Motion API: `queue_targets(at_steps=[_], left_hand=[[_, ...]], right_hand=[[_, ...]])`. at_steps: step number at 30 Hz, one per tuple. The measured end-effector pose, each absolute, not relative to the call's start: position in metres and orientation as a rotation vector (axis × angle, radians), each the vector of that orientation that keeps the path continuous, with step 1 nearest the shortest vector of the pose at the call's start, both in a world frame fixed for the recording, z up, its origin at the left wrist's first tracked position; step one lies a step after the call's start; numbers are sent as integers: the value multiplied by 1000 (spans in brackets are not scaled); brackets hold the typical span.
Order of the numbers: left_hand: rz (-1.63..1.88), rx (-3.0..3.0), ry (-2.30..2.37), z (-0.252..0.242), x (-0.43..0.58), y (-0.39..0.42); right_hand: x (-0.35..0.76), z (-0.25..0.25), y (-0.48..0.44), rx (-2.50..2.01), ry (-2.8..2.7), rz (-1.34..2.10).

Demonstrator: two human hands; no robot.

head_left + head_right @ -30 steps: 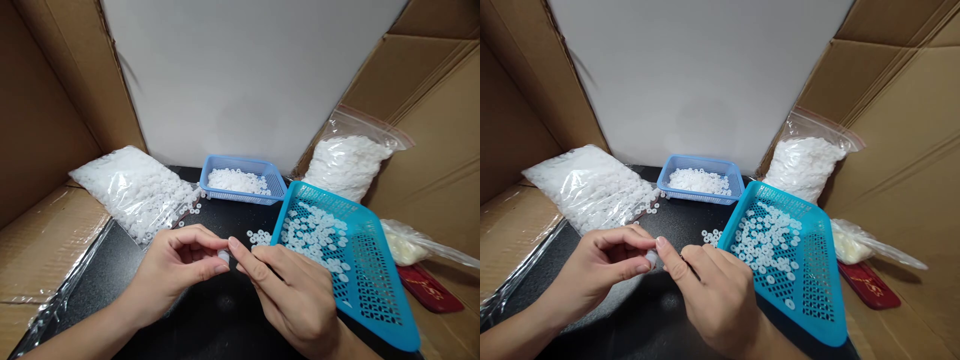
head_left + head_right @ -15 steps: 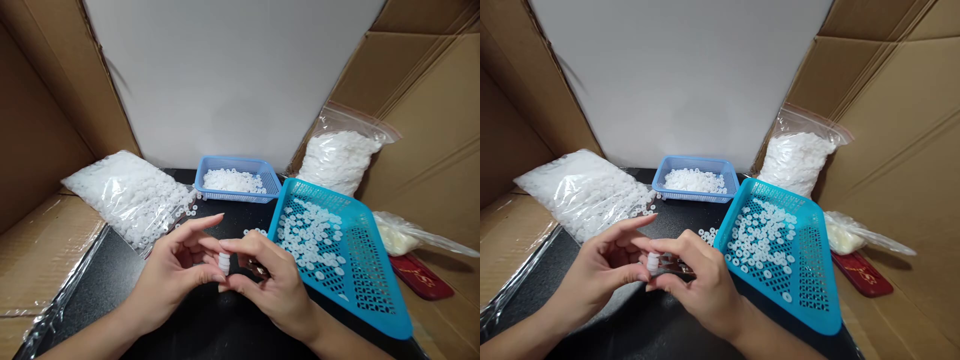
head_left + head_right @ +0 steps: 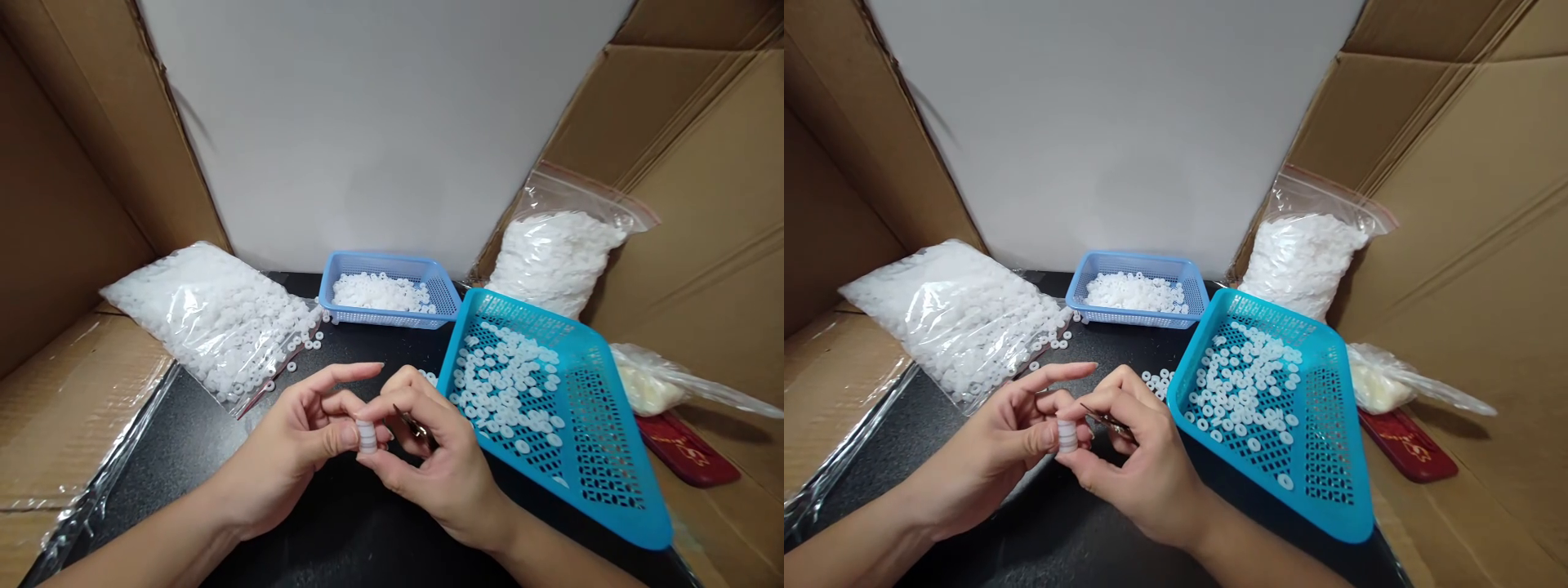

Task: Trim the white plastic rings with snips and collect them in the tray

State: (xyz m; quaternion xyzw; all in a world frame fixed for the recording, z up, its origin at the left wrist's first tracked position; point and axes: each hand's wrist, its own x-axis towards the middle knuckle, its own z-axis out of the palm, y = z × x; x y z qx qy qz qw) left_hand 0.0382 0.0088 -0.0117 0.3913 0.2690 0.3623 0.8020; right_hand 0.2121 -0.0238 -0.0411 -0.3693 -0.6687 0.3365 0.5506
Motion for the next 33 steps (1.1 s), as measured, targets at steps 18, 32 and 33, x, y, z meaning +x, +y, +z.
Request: queue_targets(at_steps=[18,32,33], left_hand=[[761,787,473,-14,42,6],[779,824,439,-19,39,6],[780,824,445,-19,39,6]], right_hand=[[210,-39,-27,-856,-1493,1015],[210,-39,-27,-847,-1469,1040],[210,-39,-27,-847,-1470,1042]])
